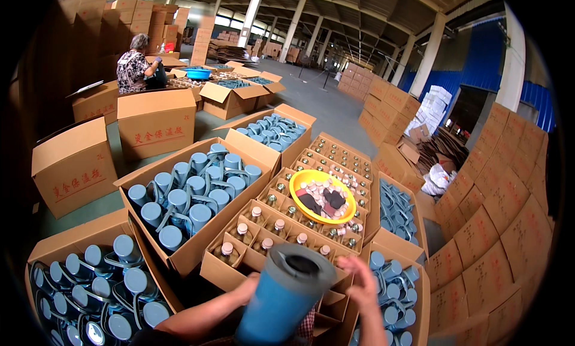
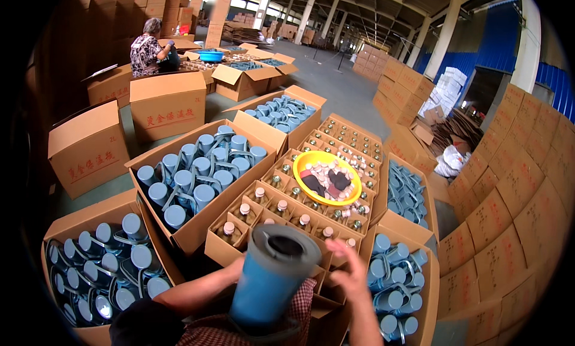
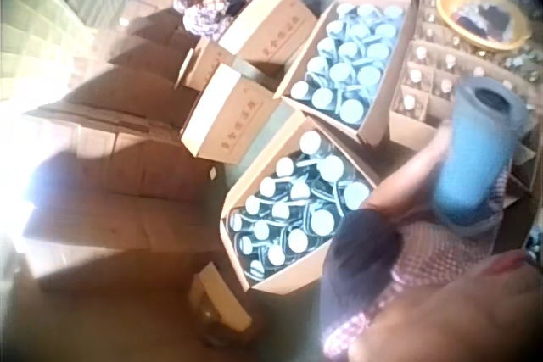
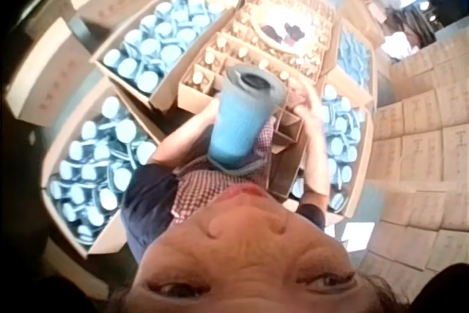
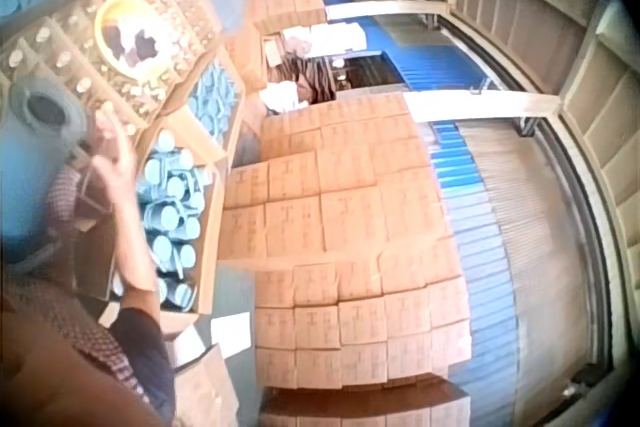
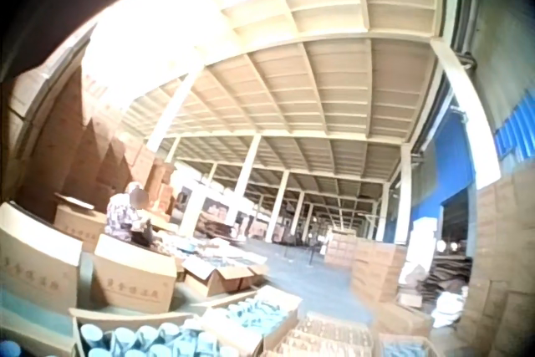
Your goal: The person repeatedly assembles light blue cylindrical containers by inserting a small bottle into the container, placing a grey lid on top, and securing it. The person then places the assembled unit into a cardboard box. This process is repeated continuously throughout the clip.
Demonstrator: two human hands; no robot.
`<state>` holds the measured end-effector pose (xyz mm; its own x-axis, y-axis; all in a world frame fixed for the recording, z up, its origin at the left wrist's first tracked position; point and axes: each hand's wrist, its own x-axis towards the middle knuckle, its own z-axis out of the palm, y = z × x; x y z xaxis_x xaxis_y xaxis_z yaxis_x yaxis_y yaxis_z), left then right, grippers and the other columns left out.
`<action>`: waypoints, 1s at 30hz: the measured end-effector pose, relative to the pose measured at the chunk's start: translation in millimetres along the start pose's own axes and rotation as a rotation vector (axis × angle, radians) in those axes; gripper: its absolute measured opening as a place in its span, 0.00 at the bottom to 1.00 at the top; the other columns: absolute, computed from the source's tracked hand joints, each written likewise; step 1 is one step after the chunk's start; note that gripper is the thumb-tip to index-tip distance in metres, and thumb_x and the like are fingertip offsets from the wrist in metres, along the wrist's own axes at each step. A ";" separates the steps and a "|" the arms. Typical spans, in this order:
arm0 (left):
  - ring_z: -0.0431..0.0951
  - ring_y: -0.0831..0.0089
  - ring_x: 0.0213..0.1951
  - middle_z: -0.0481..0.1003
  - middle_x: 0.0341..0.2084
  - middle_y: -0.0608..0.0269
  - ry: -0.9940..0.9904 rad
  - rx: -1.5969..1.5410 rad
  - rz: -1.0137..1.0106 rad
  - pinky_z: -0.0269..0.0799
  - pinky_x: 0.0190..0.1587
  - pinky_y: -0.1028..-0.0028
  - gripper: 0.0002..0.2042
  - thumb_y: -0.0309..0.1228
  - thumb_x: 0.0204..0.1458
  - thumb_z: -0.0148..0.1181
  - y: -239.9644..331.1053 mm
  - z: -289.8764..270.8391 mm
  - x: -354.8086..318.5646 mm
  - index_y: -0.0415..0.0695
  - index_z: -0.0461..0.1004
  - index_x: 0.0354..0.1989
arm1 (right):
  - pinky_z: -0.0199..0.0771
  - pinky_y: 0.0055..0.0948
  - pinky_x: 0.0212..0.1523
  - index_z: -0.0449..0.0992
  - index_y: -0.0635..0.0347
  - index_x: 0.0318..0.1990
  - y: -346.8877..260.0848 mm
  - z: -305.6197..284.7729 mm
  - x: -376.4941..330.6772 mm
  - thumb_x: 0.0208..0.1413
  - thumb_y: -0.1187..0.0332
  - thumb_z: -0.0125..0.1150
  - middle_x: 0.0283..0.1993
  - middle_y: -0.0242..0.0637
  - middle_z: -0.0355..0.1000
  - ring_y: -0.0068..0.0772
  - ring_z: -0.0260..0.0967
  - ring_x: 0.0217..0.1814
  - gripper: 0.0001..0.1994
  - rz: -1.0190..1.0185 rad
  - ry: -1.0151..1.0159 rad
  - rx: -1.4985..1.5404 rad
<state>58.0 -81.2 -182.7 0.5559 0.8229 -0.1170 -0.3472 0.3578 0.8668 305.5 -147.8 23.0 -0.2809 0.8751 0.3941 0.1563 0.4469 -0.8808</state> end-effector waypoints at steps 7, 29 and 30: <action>0.65 0.80 0.19 0.71 0.21 0.67 0.543 -0.040 0.152 0.54 0.18 0.79 0.18 0.41 0.62 0.41 11.0 -6.5 -73.8 0.41 0.73 0.33 | 0.45 0.45 0.67 0.69 0.55 0.55 88.4 71.4 -158.9 0.48 0.58 0.66 0.62 0.40 0.64 0.37 0.56 0.67 0.27 0.082 -0.287 -0.157; 0.80 0.65 0.36 0.77 0.40 0.52 -0.157 0.082 -0.071 0.75 0.31 0.74 0.16 0.36 0.60 0.46 16.5 157.6 19.4 0.35 0.71 0.46 | 0.66 0.20 0.35 0.70 0.61 0.29 -20.9 -65.8 -235.6 0.45 0.80 0.62 0.30 0.29 0.70 0.20 0.64 0.31 0.07 0.139 1.512 -0.187; 0.80 0.65 0.35 0.77 0.39 0.52 -0.186 0.135 -0.063 0.75 0.31 0.74 0.15 0.35 0.60 0.46 12.8 160.3 23.6 0.35 0.71 0.45 | 0.66 0.20 0.35 0.71 0.62 0.29 -20.0 -80.5 -251.3 0.45 0.81 0.62 0.30 0.30 0.70 0.21 0.64 0.31 0.06 0.136 1.476 -0.252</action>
<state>187.8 -127.9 -96.6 0.7074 0.7008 -0.0921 -0.2104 0.3331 0.9191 449.2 -361.7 -37.3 0.9050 0.2379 0.3527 0.2990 0.2340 -0.9251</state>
